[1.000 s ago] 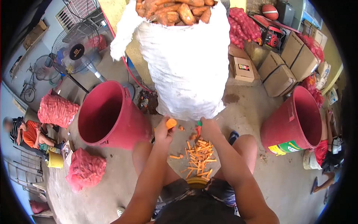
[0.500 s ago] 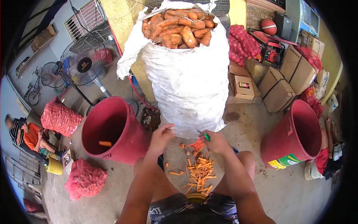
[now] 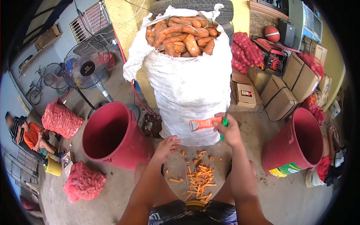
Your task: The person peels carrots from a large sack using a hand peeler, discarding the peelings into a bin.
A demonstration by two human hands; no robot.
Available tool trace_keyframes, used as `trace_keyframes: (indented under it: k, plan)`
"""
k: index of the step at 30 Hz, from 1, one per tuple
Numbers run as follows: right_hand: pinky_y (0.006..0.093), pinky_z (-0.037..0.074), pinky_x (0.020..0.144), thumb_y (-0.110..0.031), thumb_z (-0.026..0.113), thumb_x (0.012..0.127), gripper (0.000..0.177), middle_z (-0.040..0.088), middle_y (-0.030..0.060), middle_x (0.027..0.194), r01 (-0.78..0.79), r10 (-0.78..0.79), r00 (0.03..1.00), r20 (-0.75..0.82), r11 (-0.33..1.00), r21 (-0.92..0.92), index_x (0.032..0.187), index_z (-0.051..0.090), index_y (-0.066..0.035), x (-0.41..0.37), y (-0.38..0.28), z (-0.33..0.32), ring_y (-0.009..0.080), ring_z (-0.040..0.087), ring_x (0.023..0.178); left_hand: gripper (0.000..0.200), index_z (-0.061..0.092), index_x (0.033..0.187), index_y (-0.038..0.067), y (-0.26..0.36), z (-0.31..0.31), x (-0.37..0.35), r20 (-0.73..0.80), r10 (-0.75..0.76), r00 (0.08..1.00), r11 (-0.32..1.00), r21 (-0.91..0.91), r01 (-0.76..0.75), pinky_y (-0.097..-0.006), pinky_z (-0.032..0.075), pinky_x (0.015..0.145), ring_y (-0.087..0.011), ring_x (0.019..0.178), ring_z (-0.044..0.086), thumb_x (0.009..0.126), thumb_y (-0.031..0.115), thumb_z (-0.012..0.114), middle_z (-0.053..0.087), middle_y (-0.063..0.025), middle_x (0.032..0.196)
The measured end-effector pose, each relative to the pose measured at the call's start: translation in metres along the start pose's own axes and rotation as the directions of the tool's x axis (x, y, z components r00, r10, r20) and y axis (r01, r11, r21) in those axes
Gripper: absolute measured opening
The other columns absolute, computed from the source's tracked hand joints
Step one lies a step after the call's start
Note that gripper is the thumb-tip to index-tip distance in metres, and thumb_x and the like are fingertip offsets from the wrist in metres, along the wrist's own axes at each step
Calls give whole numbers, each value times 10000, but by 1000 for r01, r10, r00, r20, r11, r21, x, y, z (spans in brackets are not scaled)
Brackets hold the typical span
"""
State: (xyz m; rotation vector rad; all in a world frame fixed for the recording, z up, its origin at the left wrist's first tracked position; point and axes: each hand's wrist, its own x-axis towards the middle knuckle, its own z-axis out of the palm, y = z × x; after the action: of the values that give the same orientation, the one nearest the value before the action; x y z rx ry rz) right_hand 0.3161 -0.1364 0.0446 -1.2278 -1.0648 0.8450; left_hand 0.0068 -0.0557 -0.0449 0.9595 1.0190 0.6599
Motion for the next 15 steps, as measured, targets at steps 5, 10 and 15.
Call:
trace_keyframes:
  k: [5, 10, 15]
  plan:
    - [298, 503, 562, -115, 745, 950, 180, 735, 89, 816, -139, 95, 965, -243, 975, -173, 981, 674, 47, 61, 22, -7, 128, 658, 619, 566, 533, 1487, 36, -16, -5, 3, 4, 42, 999, 996, 81, -42, -372, 525, 971, -216, 1147, 677, 1052, 381, 643, 680, -90, 1341]
    - [332, 542, 578, -153, 770, 922, 232, 742, 100, 780, -107, 86, 982, -168, 987, -120, 972, 669, 50, 36, 17, -11, 159, 688, 590, 647, 513, 1525, 46, 8, -2, -4, 4, 101, 995, 973, 206, -99, -332, 516, 919, -165, 1059, 676, 999, 356, 728, 721, -101, 1221]
    - [393, 569, 656, -208, 775, 901, 300, 754, 173, 853, -281, 284, 957, -53, 871, -403, 1095, 683, 1, -8, 56, -19, 249, 746, 699, 812, 294, 1658, 58, 162, 60, -12, 256, 403, 879, 616, 634, -467, -285, 536, 841, -122, 826, 694, 994, 232, 729, 760, -83, 902]
